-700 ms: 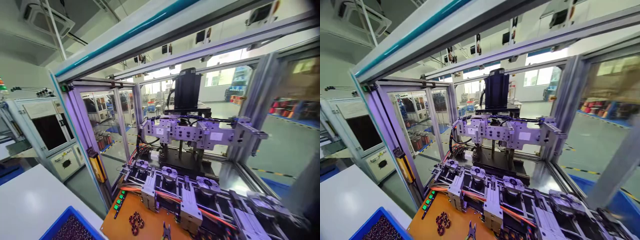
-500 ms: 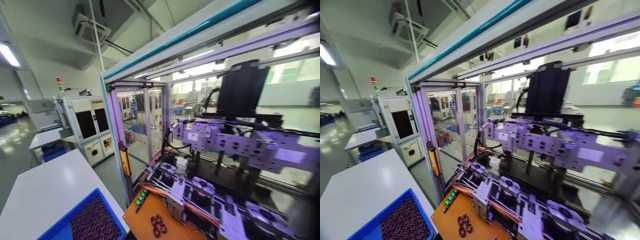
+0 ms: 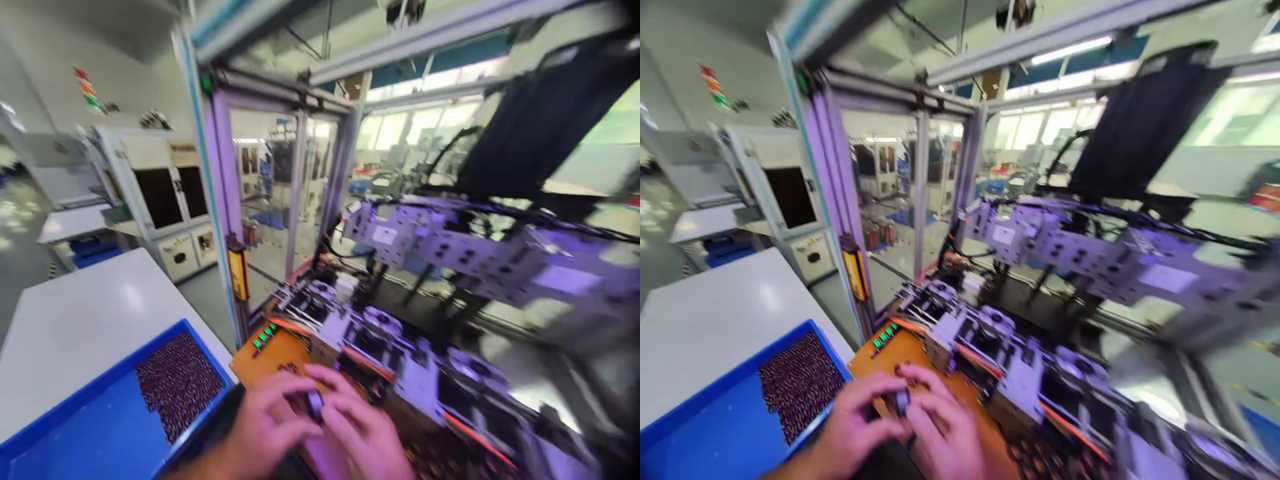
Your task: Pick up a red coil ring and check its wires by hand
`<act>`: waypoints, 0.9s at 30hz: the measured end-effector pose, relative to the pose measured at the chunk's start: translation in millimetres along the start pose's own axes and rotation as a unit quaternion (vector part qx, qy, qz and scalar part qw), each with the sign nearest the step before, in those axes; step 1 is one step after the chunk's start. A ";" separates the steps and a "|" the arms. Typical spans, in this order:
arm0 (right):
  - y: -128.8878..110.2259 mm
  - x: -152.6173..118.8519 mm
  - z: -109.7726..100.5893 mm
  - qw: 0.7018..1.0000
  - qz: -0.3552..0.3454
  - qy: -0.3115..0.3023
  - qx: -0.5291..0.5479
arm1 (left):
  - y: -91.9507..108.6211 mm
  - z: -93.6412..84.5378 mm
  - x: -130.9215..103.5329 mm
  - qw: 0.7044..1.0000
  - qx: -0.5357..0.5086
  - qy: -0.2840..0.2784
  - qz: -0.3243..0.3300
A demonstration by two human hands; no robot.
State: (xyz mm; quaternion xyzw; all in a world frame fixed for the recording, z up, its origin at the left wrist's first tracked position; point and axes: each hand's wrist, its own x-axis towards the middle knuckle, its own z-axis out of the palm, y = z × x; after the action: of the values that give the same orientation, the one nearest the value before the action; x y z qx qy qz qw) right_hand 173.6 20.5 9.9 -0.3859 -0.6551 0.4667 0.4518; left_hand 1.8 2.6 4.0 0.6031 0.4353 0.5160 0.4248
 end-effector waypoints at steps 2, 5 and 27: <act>-10.2 13.0 4.5 0.993 0.039 -0.006 0.114 | 1.9 -2.6 6.1 0.997 0.032 0.064 0.037; -11.1 28.7 10.4 0.971 0.055 -0.007 0.231 | -3.3 -11.1 16.6 0.990 0.079 0.079 0.085; -17.4 -7.8 -95.5 0.990 -0.049 0.023 -0.128 | -62.4 -12.4 9.7 0.997 0.069 0.020 0.014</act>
State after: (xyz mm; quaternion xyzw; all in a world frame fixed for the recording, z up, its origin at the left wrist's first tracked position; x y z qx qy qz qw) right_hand 265.4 33.7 39.7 -0.4182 -0.7172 0.3475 0.4359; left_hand -15.1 29.0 -52.3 0.6261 0.4701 0.5028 0.3664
